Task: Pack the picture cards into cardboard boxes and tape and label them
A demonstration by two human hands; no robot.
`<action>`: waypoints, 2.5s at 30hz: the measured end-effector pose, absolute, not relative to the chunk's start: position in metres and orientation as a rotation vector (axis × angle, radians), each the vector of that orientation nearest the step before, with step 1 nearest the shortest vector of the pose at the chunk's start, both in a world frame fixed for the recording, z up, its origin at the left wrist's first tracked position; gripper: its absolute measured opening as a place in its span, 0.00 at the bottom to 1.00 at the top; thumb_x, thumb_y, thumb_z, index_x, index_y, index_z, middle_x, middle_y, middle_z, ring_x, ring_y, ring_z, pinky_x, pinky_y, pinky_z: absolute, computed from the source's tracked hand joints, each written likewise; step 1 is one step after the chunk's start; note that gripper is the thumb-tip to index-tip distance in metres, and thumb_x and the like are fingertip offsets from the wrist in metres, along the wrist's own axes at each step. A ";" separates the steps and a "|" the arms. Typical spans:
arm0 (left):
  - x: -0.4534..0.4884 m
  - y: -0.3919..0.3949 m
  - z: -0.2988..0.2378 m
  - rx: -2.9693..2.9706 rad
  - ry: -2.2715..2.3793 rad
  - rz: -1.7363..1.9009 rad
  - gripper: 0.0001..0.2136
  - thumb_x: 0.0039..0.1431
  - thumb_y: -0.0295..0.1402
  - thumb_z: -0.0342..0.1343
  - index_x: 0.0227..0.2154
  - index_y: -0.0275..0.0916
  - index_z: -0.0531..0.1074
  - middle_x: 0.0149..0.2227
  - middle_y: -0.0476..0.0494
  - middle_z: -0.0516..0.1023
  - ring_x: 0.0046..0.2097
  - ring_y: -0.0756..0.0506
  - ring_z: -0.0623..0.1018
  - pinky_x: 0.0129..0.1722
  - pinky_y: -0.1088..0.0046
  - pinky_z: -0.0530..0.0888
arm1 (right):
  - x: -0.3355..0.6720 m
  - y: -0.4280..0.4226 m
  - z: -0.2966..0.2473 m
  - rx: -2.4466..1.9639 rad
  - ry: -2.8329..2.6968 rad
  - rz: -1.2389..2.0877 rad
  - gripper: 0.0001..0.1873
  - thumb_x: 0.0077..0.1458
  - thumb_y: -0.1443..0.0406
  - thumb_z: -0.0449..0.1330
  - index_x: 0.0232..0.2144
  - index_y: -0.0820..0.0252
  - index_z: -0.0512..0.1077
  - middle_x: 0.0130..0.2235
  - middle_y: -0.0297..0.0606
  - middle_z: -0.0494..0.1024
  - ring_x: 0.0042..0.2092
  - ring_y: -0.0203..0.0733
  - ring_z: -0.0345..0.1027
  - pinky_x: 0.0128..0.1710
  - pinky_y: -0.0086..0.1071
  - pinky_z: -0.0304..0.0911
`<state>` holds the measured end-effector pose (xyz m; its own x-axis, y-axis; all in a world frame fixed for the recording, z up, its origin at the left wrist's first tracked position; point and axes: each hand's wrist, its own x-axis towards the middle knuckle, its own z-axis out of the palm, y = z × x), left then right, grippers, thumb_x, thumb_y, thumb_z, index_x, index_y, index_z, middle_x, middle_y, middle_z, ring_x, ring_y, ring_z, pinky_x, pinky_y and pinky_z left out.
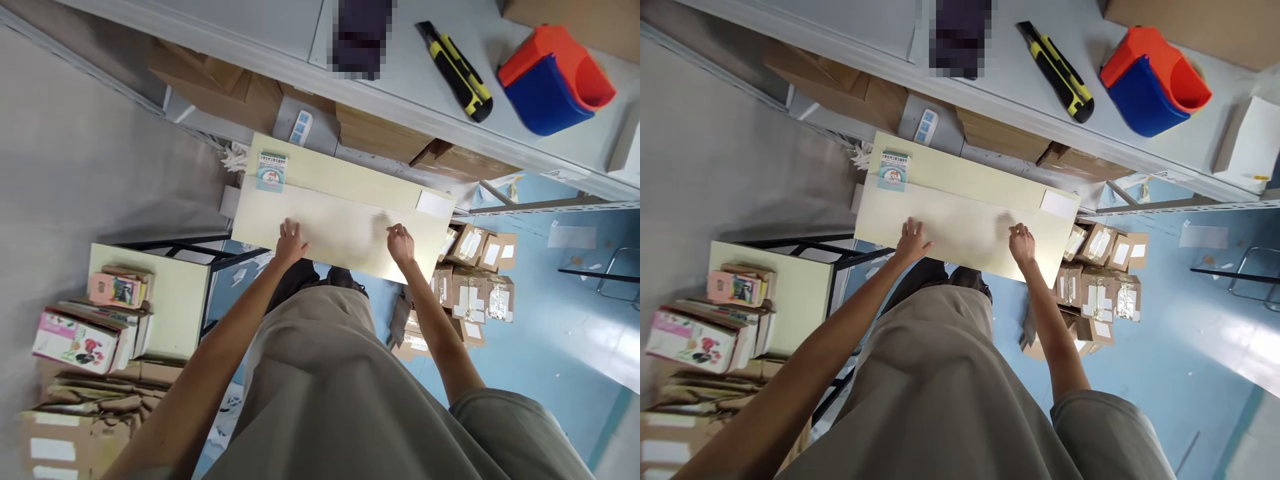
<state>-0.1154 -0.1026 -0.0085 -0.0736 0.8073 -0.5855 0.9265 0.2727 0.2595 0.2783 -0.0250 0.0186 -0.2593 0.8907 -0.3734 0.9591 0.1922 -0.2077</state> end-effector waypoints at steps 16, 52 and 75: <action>-0.212 -0.054 -0.007 1.469 1.623 -0.131 0.19 0.73 0.37 0.59 0.61 0.45 0.86 0.68 0.41 0.83 0.65 0.32 0.85 0.65 0.60 0.80 | -0.023 -0.018 -0.010 1.934 1.911 -1.806 0.10 0.75 0.62 0.61 0.40 0.53 0.81 0.39 0.35 0.90 0.35 0.40 0.84 0.44 0.30 0.75; -0.281 0.110 -0.058 1.129 2.046 0.285 0.32 0.50 0.44 0.77 0.54 0.33 0.77 0.54 0.26 0.83 0.63 0.21 0.81 0.68 0.42 0.77 | -0.102 0.024 -0.029 2.323 0.969 -2.253 0.33 0.71 0.38 0.67 0.26 0.57 0.77 0.23 0.36 0.83 0.22 0.35 0.76 0.22 0.25 0.69; 0.000 -0.042 -0.002 0.776 1.518 0.643 0.31 0.47 0.60 0.78 0.41 0.36 0.82 0.42 0.35 0.89 0.43 0.36 0.88 0.41 0.63 0.84 | 0.200 -0.092 -0.011 2.510 0.827 -2.768 0.39 0.62 0.27 0.60 0.45 0.54 0.79 0.48 0.43 0.90 0.50 0.50 0.86 0.50 0.38 0.81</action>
<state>0.0000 -0.0417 -0.0021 -0.0222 0.7847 -0.6195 0.1011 0.6183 0.7794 0.2002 -0.0918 -0.0110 -0.0112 0.7090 -0.7051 -0.2062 -0.6916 -0.6922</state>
